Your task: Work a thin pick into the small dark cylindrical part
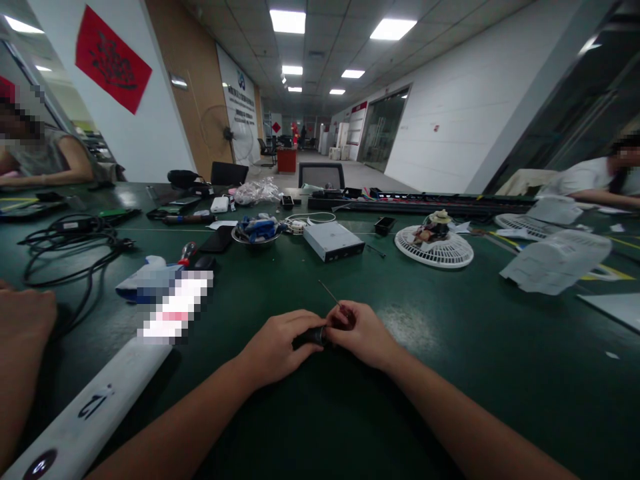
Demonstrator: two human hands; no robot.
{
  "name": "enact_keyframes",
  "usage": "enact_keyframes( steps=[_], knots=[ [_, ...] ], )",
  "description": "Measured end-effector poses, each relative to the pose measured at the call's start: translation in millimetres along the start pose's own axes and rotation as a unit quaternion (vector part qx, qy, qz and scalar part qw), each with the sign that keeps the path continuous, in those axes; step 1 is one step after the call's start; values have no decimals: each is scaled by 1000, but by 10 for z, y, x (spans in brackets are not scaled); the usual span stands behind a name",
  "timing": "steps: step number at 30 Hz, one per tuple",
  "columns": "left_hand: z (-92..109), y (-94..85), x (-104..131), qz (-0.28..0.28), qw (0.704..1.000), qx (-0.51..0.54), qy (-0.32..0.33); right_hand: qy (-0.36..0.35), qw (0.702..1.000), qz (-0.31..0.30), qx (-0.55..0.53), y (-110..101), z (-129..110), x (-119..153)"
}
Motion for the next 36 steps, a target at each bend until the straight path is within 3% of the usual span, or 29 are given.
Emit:
enact_keyframes(
  steps=[6, 11, 15, 27, 31, 36],
  knots=[
    [-31, -87, -7, 61, 998, -25, -21, -43, 989, 55, 127, -22, -114, 47],
    [-161, -249, 49, 128, 985, -86, -81, -118, 968, 117, 187, -267, -272, 112],
    [-273, -364, 103, 172, 971, -113, -119, -130, 958, 102, 236, -387, -291, 113],
    [-250, -288, 69, 123, 985, -101, -75, -168, 943, 86, 273, -318, -315, 120],
    [-243, -286, 61, 114, 985, -97, -79, -160, 953, 68, 246, -293, -317, 129],
    [-251, -265, 72, 108, 986, -101, -75, -147, 953, 108, 241, -341, -307, 113]
  ],
)
Point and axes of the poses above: each hand's wrist, its own x-axis away from the middle knuckle, its own y-axis out of the palm, z = x × y, the point moved 7 cm from there along -x, towards the middle knuckle, and after that the axes turned 8 degrees about y, right-handed, at the moved point
